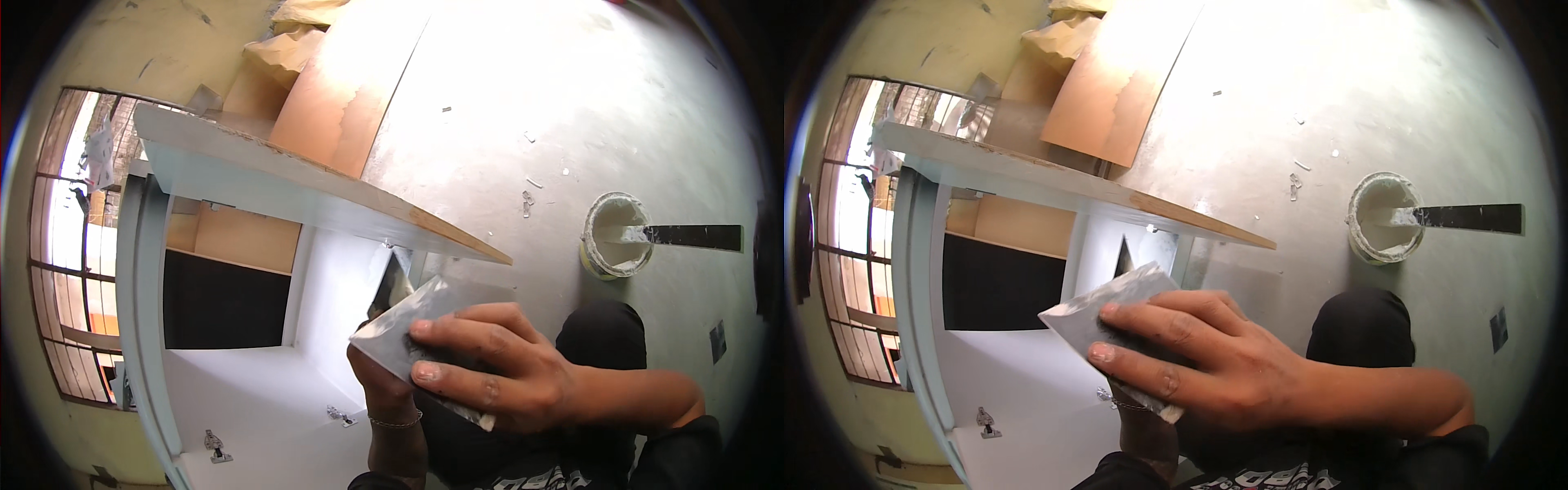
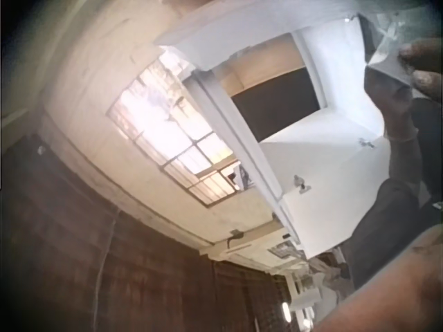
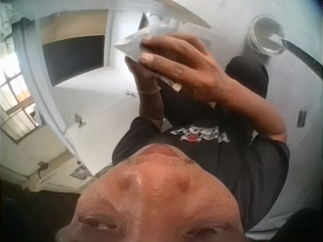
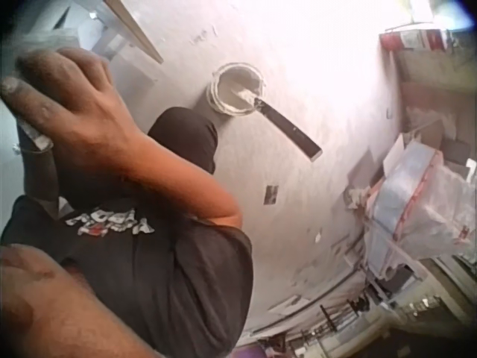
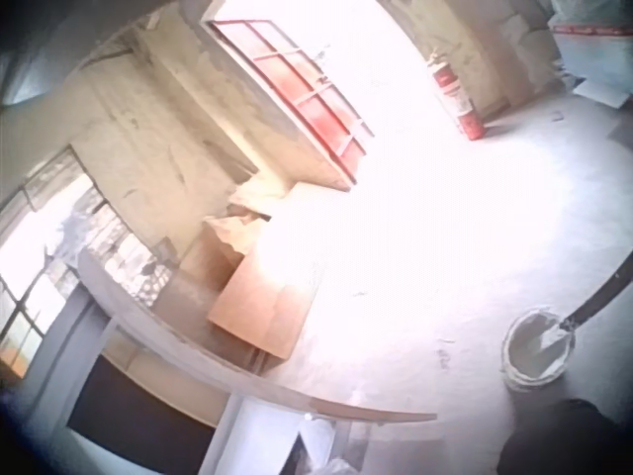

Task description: Applying wood filler or putty to the edges and corners of a cabinet door using putty knives.

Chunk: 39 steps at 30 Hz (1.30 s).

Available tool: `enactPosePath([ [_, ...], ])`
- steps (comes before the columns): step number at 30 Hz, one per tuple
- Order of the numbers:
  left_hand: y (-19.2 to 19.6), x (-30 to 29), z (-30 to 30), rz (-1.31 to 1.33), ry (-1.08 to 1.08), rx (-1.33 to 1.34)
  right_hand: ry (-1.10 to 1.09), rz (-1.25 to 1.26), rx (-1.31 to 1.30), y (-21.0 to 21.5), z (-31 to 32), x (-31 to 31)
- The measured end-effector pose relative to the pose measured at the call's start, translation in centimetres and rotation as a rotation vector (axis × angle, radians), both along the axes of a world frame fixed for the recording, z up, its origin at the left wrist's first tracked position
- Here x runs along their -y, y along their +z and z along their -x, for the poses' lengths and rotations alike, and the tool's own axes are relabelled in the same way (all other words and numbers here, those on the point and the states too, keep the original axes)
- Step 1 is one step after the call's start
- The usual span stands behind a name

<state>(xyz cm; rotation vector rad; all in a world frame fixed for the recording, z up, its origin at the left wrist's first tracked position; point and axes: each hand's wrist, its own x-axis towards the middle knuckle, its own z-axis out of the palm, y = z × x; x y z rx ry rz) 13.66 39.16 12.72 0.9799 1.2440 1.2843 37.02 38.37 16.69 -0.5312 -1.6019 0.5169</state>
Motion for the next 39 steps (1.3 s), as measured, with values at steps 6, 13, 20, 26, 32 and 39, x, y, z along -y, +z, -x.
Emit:
enactPosePath([
  [6, 3.1, -1.4, -1.8, 0.262, 0.093, 0.764, 0.085, 0.134, 0.271, -4.3, -0.7, -0.7],
  [13, 1.4, -2.7, 2.2, -0.06, -0.371, 1.039, -0.067, -0.097, 0.223, -4.8, -1.6, -4.6],
  [20, 0.0, -2.1, 0.4, 0.092, -0.139, 0.952, -0.338, -0.387, 0.229, -2.0, -0.5, -12.2],
  [26, 1.1, -1.2, -0.7, 0.123, -0.079, 0.905, -0.192, -0.205, 0.389, -7.2, -1.8, -10.3],
  [32, 1.0, -1.1, -2.9, 0.22, -0.038, 0.828, -0.088, -0.263, 0.269, -5.9, -3.0, -7.9],
  [39, 2.2, -0.9, -4.0, 0.341, 0.176, 0.713, 0.089, -0.089, 0.419, -5.6, -4.1, -4.8],
])
